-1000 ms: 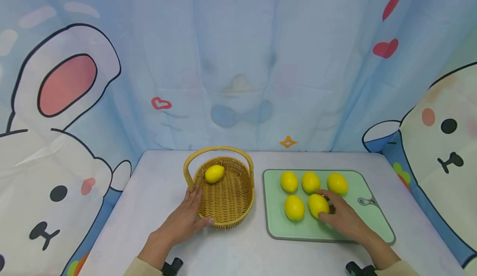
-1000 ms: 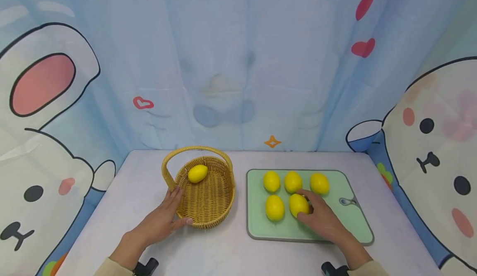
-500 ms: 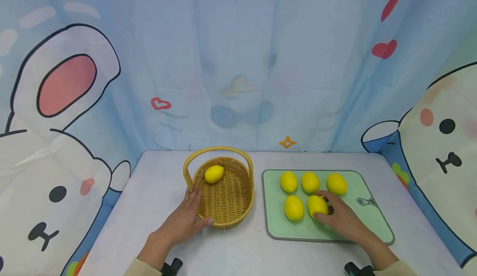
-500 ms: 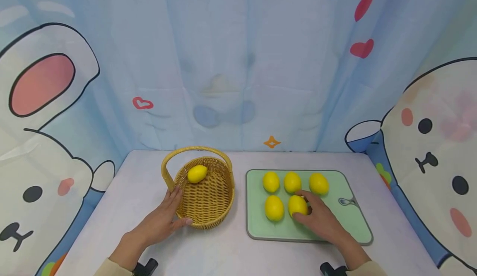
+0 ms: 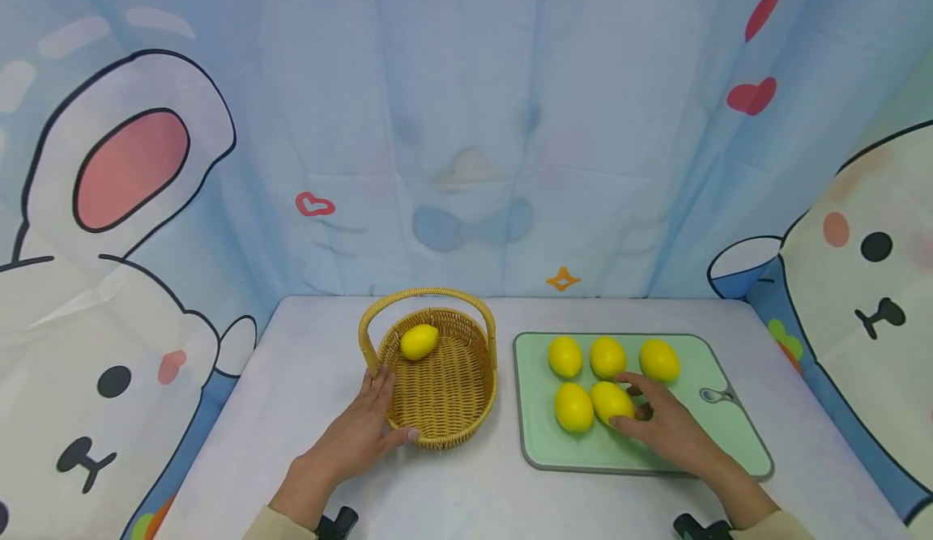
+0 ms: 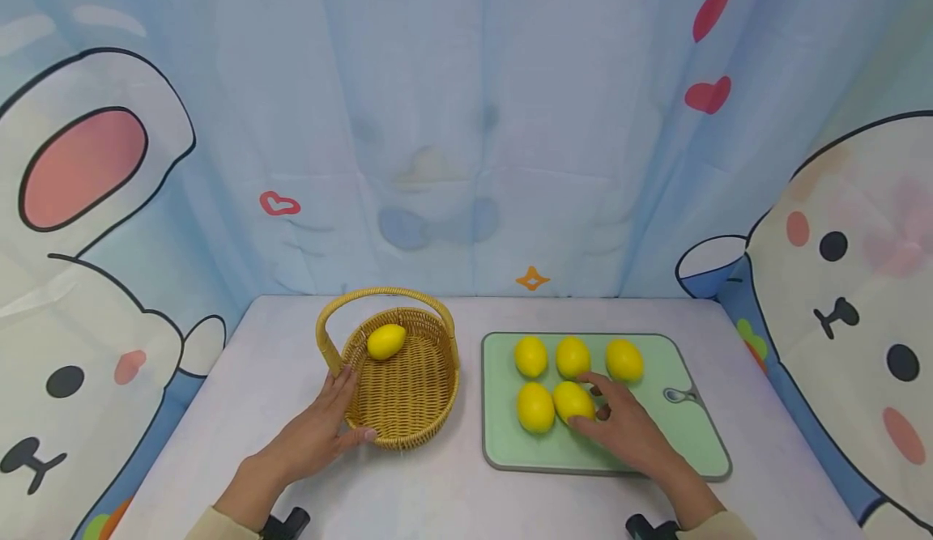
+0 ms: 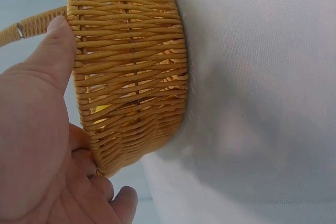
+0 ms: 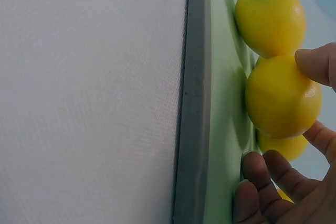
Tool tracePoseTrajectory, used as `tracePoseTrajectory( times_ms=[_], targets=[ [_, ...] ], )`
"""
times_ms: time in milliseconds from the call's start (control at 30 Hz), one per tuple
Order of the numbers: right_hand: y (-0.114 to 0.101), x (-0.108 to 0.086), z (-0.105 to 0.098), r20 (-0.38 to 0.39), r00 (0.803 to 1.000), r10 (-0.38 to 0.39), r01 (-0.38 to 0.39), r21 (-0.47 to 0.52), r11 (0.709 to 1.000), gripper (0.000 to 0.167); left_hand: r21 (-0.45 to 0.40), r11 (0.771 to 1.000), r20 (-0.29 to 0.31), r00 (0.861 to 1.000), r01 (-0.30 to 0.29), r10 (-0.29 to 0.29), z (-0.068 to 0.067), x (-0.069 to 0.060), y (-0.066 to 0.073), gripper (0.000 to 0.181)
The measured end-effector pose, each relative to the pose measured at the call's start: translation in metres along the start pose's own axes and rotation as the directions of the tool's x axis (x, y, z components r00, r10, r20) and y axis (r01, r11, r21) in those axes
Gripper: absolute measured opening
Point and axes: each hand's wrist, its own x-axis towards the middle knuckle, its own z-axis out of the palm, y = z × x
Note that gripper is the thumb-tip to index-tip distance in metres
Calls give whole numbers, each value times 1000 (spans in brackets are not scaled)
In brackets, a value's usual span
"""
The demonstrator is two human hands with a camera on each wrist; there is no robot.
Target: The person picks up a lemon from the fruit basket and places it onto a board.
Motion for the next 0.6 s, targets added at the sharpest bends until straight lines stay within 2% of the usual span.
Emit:
tracePoseTrajectory(
  times_ms=[367, 600],
  targets=[
    [-1, -3, 4, -10, 999, -50, 50, 2, 999, 81, 6, 1000, 4, 1000, 0, 0, 1, -1, -1, 101],
    [-2, -6, 7, 0, 994, -110, 110, 2, 994, 79, 2, 1000, 3, 1000, -2, 2, 0, -1, 1, 99]
  ],
)
